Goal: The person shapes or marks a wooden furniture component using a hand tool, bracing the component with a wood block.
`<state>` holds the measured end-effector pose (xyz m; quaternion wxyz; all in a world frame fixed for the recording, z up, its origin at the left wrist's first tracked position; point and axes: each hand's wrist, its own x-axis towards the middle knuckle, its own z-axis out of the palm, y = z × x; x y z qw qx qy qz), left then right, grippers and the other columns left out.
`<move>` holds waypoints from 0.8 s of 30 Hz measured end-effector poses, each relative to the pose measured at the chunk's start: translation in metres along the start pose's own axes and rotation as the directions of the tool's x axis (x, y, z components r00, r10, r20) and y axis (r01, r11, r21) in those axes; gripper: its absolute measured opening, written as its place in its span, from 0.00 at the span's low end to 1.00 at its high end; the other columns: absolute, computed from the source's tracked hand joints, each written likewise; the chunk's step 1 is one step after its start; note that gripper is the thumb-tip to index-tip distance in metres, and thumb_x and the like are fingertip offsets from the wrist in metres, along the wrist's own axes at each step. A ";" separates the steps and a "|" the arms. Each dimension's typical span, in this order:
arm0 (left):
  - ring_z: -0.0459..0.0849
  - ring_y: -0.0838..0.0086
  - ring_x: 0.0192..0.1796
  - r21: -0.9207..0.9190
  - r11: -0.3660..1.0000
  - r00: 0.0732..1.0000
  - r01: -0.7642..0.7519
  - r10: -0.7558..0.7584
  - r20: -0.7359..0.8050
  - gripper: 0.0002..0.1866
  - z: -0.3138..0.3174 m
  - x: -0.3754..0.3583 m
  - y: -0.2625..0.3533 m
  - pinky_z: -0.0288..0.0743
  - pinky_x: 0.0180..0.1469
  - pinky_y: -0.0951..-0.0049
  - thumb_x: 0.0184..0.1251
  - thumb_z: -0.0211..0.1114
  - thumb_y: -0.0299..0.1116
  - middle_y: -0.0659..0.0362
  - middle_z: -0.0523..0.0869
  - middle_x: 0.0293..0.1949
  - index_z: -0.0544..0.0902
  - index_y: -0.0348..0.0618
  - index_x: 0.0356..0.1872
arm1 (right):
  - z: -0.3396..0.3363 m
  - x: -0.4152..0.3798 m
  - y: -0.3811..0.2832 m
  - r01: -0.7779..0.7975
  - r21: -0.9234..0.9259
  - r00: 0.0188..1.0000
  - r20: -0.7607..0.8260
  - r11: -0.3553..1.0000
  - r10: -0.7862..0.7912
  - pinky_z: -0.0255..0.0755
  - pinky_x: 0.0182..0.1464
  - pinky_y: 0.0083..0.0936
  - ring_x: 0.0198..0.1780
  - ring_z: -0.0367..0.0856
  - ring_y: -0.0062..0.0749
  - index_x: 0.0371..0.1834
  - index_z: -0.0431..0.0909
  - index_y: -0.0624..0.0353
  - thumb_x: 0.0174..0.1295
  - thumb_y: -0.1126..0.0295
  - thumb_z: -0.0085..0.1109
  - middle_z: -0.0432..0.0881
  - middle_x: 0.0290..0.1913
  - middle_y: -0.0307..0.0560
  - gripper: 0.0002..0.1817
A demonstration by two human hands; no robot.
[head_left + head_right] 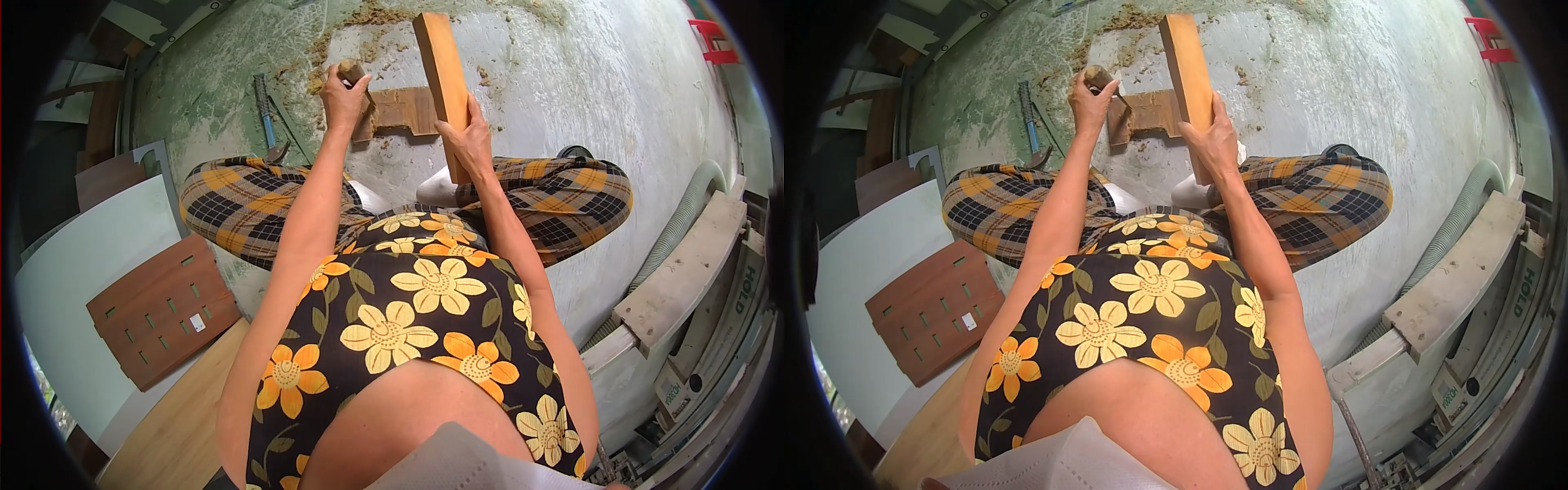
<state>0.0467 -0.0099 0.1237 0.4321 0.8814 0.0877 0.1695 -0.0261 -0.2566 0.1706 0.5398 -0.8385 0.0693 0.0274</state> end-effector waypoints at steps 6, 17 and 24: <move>0.87 0.56 0.43 0.087 0.996 0.994 0.016 -0.025 0.104 0.26 0.010 0.013 -0.002 0.80 0.46 0.60 0.48 0.78 0.43 0.51 0.88 0.40 0.81 0.41 0.47 | 0.003 0.004 0.003 -0.069 0.009 0.996 0.051 0.998 0.068 0.74 0.58 0.36 0.56 0.81 0.50 0.70 0.62 0.62 0.47 0.58 0.67 0.79 0.57 0.62 0.45; 0.88 0.59 0.44 0.010 0.993 0.951 0.117 -0.115 0.287 0.31 0.015 0.042 -0.033 0.81 0.48 0.62 0.46 0.79 0.49 0.51 0.89 0.39 0.82 0.41 0.48 | 0.004 0.007 -0.003 -0.050 0.025 0.998 0.043 0.998 0.049 0.74 0.57 0.34 0.55 0.81 0.46 0.69 0.64 0.60 0.47 0.59 0.67 0.80 0.56 0.58 0.43; 0.87 0.73 0.35 -0.064 0.995 0.976 0.076 -0.061 0.209 0.25 0.023 0.028 -0.042 0.81 0.37 0.70 0.55 0.76 0.43 0.55 0.88 0.37 0.80 0.39 0.49 | 0.001 0.003 -0.007 -0.017 0.038 1.000 0.017 0.999 0.016 0.74 0.56 0.33 0.53 0.81 0.43 0.68 0.65 0.60 0.47 0.61 0.68 0.81 0.53 0.57 0.41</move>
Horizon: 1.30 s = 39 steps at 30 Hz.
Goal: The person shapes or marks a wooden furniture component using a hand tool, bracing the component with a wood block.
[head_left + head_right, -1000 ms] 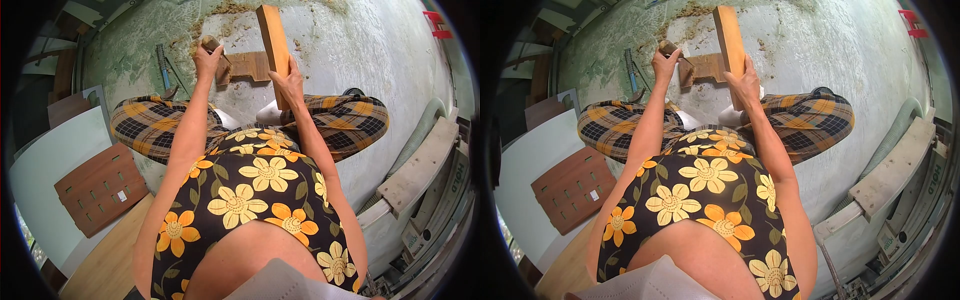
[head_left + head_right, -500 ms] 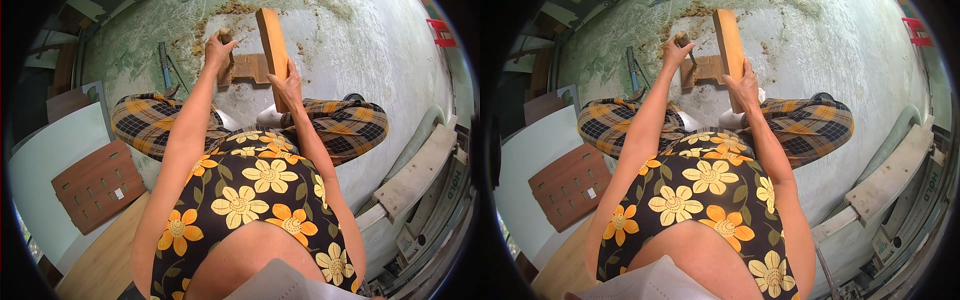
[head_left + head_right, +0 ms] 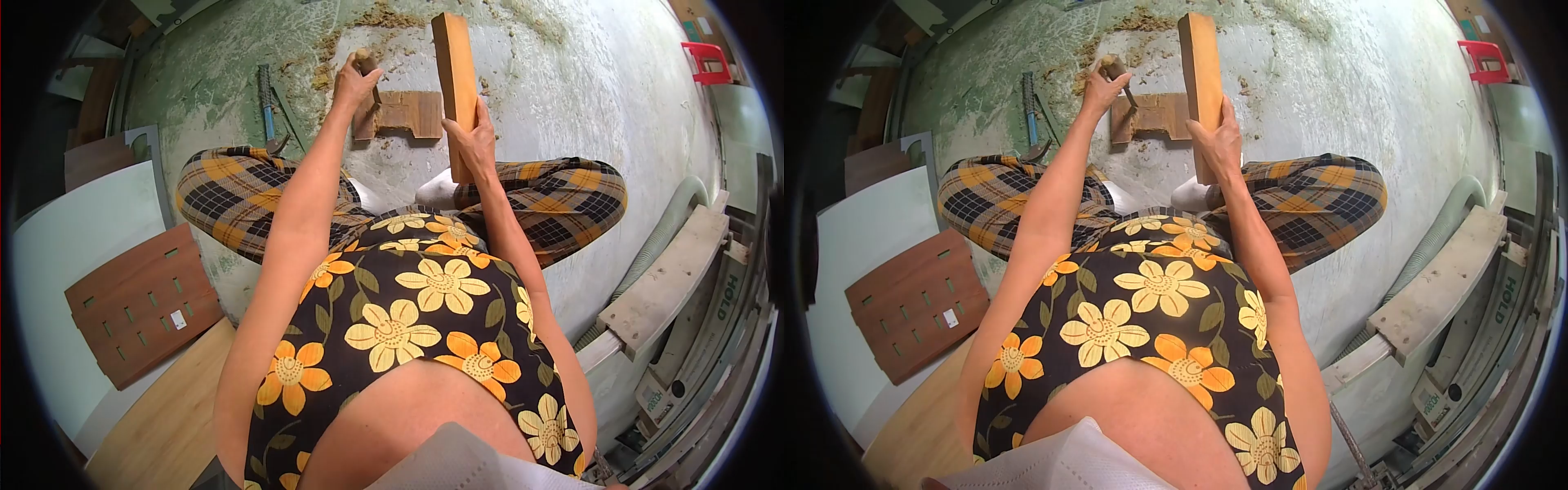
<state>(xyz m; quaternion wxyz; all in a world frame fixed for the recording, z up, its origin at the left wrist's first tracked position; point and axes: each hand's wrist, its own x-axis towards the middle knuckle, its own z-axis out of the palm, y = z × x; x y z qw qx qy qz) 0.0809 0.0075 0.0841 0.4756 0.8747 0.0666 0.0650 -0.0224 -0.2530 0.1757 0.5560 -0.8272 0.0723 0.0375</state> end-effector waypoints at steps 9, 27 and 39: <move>0.86 0.52 0.49 0.096 0.994 0.998 0.050 -0.053 0.038 0.33 -0.012 -0.011 0.039 0.78 0.53 0.58 0.61 0.69 0.45 0.43 0.85 0.47 0.70 0.38 0.62 | 0.013 -0.005 -0.004 0.057 -0.089 0.996 0.080 0.994 -0.050 0.74 0.56 0.35 0.53 0.82 0.47 0.68 0.64 0.61 0.48 0.59 0.68 0.80 0.55 0.59 0.42; 0.84 0.41 0.46 0.170 0.980 0.993 0.103 -0.091 -0.077 0.29 -0.009 0.003 0.034 0.79 0.46 0.51 0.62 0.67 0.43 0.36 0.84 0.43 0.66 0.36 0.55 | 0.013 0.005 0.006 0.004 0.001 0.997 0.076 1.000 -0.004 0.75 0.51 0.30 0.50 0.80 0.35 0.66 0.66 0.65 0.49 0.63 0.68 0.80 0.52 0.53 0.39; 0.87 0.52 0.43 0.155 0.987 0.988 0.029 -0.005 -0.154 0.33 -0.008 -0.019 0.038 0.81 0.45 0.58 0.51 0.78 0.46 0.44 0.86 0.41 0.71 0.40 0.52 | 0.013 0.003 0.002 0.014 0.017 0.995 0.099 1.000 -0.016 0.74 0.53 0.32 0.50 0.81 0.39 0.65 0.66 0.65 0.49 0.63 0.69 0.80 0.52 0.56 0.38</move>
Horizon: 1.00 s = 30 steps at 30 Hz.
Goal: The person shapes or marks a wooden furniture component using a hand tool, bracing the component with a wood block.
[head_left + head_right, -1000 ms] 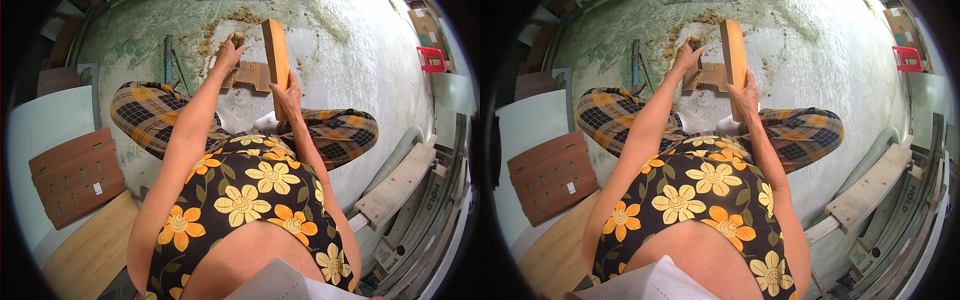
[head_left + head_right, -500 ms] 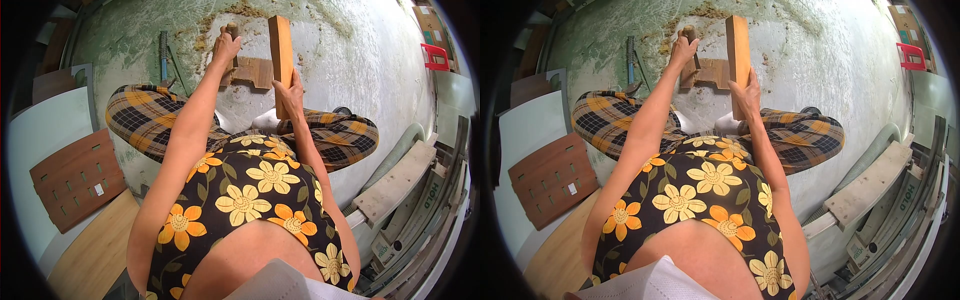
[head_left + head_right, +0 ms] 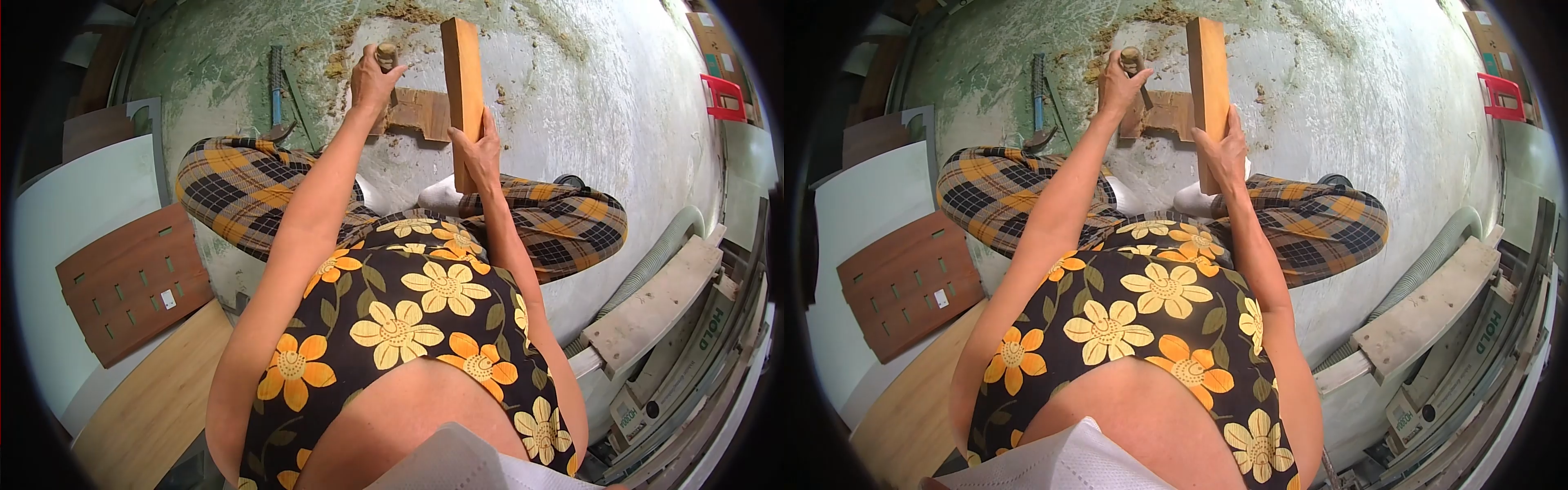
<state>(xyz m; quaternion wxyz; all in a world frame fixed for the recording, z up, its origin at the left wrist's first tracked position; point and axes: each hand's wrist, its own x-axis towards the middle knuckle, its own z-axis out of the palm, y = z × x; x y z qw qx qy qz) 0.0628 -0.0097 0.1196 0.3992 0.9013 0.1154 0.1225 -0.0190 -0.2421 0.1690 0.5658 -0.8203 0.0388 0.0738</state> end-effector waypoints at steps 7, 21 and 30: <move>0.87 0.59 0.41 -0.092 0.994 0.998 0.065 -0.065 0.001 0.25 -0.001 -0.011 -0.004 0.80 0.45 0.63 0.47 0.78 0.43 0.52 0.88 0.38 0.82 0.42 0.45 | -0.002 -0.005 -0.003 0.016 0.063 1.000 -0.014 0.998 -0.015 0.74 0.54 0.31 0.51 0.81 0.40 0.67 0.65 0.64 0.49 0.63 0.69 0.80 0.52 0.56 0.40; 0.88 0.58 0.42 0.079 0.990 0.986 0.121 -0.129 0.104 0.22 -0.023 -0.038 0.009 0.80 0.46 0.62 0.48 0.76 0.43 0.52 0.89 0.37 0.84 0.43 0.43 | -0.004 -0.004 -0.008 -0.018 0.129 1.000 0.003 0.992 0.018 0.74 0.53 0.31 0.49 0.81 0.38 0.65 0.67 0.63 0.49 0.63 0.68 0.81 0.51 0.55 0.38; 0.87 0.57 0.40 0.053 0.989 0.990 0.137 -0.138 0.011 0.21 -0.017 -0.041 0.003 0.79 0.44 0.62 0.49 0.76 0.44 0.52 0.89 0.35 0.84 0.43 0.40 | -0.007 -0.002 0.003 -0.014 0.125 1.000 -0.024 0.992 0.018 0.75 0.51 0.29 0.48 0.81 0.36 0.66 0.67 0.64 0.49 0.63 0.68 0.81 0.50 0.53 0.39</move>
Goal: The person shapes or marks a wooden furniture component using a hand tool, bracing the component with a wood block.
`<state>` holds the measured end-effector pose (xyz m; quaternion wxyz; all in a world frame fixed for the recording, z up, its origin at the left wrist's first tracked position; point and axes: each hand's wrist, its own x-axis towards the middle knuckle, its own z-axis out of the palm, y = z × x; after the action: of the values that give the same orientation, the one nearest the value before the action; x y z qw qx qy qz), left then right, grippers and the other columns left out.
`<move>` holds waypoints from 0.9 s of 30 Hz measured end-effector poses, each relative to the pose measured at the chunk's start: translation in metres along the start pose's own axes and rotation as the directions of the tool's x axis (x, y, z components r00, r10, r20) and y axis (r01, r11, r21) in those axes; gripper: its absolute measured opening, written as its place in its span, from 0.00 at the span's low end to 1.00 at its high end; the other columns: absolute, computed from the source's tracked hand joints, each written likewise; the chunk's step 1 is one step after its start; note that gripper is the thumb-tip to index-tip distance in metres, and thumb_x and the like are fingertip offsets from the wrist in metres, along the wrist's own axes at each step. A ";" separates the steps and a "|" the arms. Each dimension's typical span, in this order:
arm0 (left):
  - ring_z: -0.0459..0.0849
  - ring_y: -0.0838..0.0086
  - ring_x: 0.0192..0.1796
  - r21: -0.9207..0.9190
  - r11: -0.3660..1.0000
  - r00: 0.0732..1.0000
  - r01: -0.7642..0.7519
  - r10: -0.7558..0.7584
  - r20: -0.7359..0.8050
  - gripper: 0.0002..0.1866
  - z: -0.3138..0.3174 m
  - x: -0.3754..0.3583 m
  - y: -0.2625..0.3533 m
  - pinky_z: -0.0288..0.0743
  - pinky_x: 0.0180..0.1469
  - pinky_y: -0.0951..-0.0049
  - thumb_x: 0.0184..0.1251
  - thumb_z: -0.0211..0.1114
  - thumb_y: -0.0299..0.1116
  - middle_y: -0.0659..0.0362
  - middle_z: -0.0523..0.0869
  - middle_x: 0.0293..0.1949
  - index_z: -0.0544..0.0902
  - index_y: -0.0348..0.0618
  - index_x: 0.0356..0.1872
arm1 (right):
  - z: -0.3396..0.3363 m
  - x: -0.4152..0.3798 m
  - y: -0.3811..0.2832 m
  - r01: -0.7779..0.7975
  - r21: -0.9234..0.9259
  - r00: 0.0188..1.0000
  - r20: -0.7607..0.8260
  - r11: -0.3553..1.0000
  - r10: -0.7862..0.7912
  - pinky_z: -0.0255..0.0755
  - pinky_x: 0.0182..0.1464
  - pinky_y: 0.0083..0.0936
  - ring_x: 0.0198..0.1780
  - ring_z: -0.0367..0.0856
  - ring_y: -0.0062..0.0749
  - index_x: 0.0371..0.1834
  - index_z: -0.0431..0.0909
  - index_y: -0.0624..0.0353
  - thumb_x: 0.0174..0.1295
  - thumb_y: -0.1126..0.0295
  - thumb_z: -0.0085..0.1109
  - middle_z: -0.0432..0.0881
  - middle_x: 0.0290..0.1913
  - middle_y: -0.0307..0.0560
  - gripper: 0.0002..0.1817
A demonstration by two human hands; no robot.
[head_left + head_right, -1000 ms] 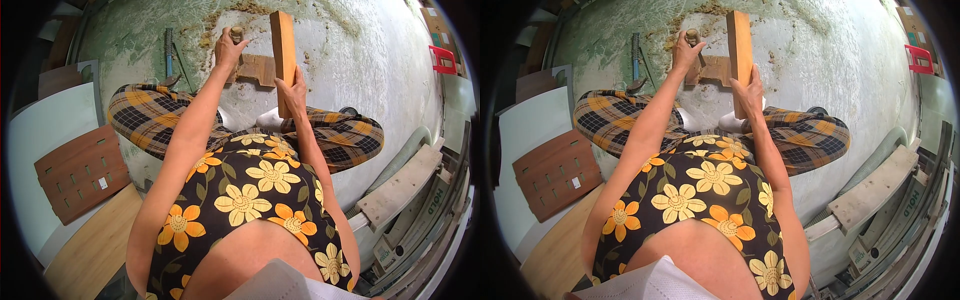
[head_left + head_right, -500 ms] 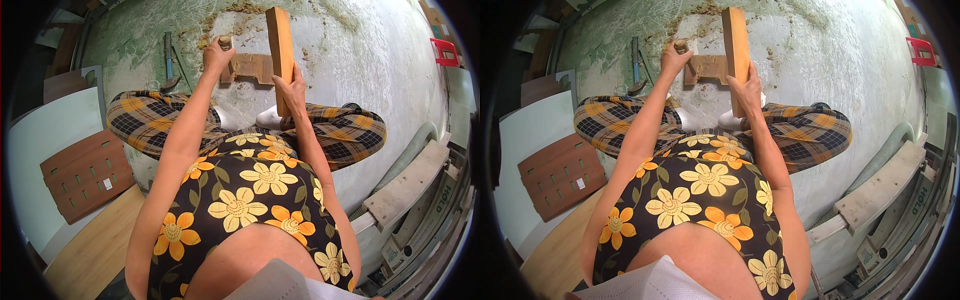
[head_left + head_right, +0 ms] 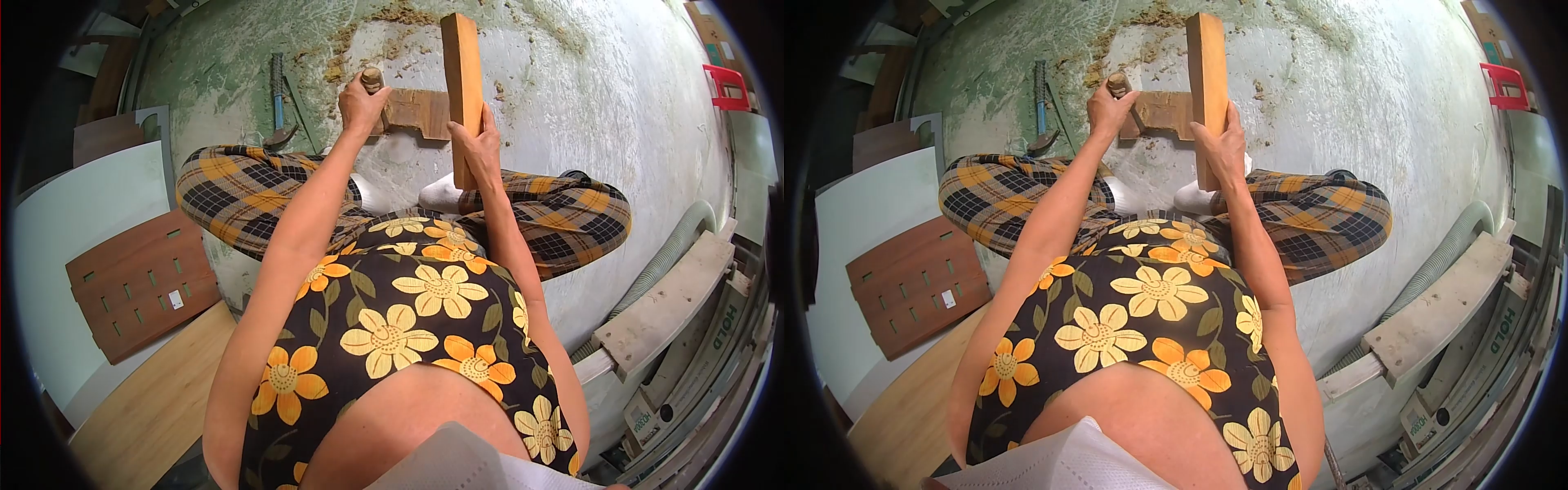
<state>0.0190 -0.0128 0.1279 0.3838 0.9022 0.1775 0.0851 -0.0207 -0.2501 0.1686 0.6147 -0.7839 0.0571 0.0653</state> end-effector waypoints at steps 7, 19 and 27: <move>0.88 0.58 0.39 -0.029 0.998 0.991 0.064 -0.067 -0.119 0.20 0.001 -0.003 0.003 0.79 0.43 0.62 0.49 0.76 0.44 0.53 0.89 0.34 0.83 0.42 0.38 | -0.002 -0.001 -0.009 -0.001 0.035 1.000 -0.030 0.999 0.002 0.75 0.50 0.28 0.47 0.81 0.34 0.65 0.67 0.63 0.49 0.63 0.69 0.81 0.49 0.53 0.38; 0.86 0.70 0.31 -0.138 0.989 0.961 -0.042 0.002 -0.277 0.15 0.004 0.020 0.001 0.78 0.37 0.69 0.51 0.78 0.38 0.56 0.87 0.27 0.82 0.40 0.31 | -0.004 -0.001 -0.001 0.016 -0.002 0.999 -0.047 1.000 -0.016 0.75 0.49 0.29 0.46 0.81 0.34 0.63 0.68 0.64 0.49 0.63 0.68 0.81 0.47 0.52 0.36; 0.85 0.75 0.26 -0.382 0.923 0.963 -0.034 -0.072 -0.260 0.18 0.018 0.027 -0.021 0.82 0.26 0.74 0.53 0.77 0.34 0.57 0.86 0.30 0.76 0.38 0.36 | -0.003 0.001 -0.004 -0.020 0.066 0.999 -0.041 0.998 0.023 0.75 0.47 0.27 0.43 0.79 0.30 0.62 0.69 0.63 0.50 0.64 0.67 0.81 0.45 0.49 0.34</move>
<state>0.0438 -0.0010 0.1010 0.5258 0.7879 0.2168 0.2359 -0.0193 -0.2525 0.1726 0.6381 -0.7639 0.0804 0.0535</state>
